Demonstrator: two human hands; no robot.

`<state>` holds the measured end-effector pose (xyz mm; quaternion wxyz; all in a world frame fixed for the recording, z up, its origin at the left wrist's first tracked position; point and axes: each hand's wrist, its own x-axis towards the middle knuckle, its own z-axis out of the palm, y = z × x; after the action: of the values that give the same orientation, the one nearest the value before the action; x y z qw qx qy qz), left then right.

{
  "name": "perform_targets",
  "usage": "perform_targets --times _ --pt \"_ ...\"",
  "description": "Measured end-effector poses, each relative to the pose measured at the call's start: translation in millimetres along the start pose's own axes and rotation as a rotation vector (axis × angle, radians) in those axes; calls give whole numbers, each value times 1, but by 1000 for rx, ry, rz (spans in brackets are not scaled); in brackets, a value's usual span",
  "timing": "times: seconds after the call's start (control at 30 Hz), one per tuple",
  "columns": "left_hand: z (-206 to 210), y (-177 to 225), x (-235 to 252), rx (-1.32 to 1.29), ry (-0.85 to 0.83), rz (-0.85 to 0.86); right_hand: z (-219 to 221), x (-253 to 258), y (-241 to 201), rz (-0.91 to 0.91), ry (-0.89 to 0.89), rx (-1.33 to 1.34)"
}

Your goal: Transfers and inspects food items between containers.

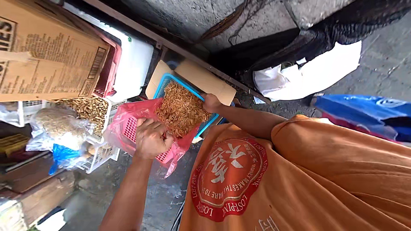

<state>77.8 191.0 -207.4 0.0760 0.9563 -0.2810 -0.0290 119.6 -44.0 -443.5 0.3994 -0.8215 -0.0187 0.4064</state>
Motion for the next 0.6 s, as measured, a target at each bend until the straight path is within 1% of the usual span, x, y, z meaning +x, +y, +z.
perform_targets --times 0.17,0.27,0.47,0.6 --pt "5 -8 -8 30 8 34 15 -6 0 -7 76 34" --pt "0 -7 -9 43 26 37 16 -11 -3 -7 82 32" --pt "-5 -1 -11 71 7 47 16 -18 0 -21 101 33" --pt "-11 10 -9 106 -8 24 12 -21 0 -26 72 57"
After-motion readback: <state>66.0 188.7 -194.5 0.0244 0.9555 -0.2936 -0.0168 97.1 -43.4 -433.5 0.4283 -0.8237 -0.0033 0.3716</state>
